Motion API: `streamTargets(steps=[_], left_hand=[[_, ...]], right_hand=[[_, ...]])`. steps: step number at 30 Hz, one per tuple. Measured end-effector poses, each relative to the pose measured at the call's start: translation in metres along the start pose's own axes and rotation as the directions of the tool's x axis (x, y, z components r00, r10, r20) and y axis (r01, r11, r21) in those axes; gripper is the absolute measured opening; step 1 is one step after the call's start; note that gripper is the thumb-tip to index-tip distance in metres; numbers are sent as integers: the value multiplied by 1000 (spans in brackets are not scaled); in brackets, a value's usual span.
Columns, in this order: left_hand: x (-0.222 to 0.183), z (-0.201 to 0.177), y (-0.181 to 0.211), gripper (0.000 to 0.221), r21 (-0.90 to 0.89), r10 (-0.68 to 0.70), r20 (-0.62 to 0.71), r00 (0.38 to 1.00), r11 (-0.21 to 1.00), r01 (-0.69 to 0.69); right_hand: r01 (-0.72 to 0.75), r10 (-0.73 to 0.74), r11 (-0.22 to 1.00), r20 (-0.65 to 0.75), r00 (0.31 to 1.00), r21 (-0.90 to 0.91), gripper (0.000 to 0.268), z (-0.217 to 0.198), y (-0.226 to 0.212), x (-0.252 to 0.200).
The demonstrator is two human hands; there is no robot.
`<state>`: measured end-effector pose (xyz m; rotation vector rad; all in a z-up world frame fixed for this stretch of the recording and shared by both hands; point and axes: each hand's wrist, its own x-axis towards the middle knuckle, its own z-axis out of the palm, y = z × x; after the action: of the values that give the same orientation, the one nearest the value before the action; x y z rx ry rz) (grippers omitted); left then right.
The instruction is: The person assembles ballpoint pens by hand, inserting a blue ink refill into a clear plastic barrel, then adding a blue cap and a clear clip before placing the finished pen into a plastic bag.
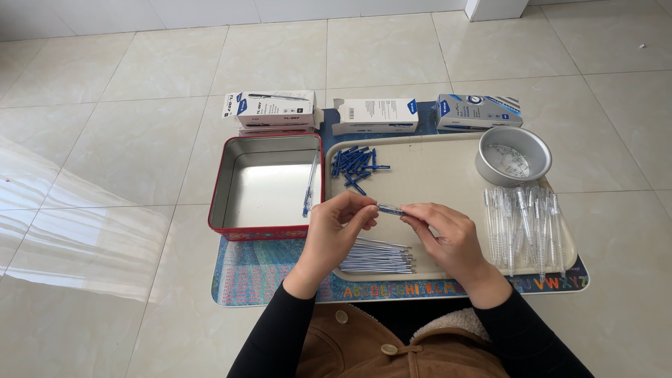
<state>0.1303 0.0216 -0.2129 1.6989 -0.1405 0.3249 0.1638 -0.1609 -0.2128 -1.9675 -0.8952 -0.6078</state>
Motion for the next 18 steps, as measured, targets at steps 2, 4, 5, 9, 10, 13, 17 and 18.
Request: streamTargets(steps=[2, 4, 5, 9, 10, 13, 17, 18], left_hand=[[0, -1, -3, 10, 17, -32, -11, 999, 999, 32], [0, 0, -4, 8, 29, -38, -12, 999, 999, 38], [-1, 0, -5, 6, 42, -43, -14, 999, 998, 44], [-1, 2, -14, 9, 113, 2, -29, 1000, 994, 1], [0, 2, -15, 10, 166, 35, -39, 999, 986, -29], [0, 0, -14, 9, 231, 110, -94, 989, 969, -86], [-2, -5, -8, 6, 198, 232, -234, 944, 962, -187], [-1, -7, -7, 6, 198, 233, -232, 944, 962, -188]], right_hand=[[-12, 12, 1000, -3, 1000, 4, 18, 1, 0, -1], [-13, 13, 1000, -4, 1000, -2, 19, 1, -1, 0], [-12, 12, 1000, -5, 1000, -6, 21, 2, -2, 0], [24, -24, 1000, 1, 1000, -19, 19, 0, -3, 2], [35, -35, 999, 3, 999, -27, 19, 1, -3, 2], [26, -26, 999, -2, 1000, -37, 20, 2, 7, -4], [7, -8, 999, -12, 1000, -49, 21, 1, 18, -8], [7, -7, 999, -13, 1000, -49, 21, 1, 19, -10]])
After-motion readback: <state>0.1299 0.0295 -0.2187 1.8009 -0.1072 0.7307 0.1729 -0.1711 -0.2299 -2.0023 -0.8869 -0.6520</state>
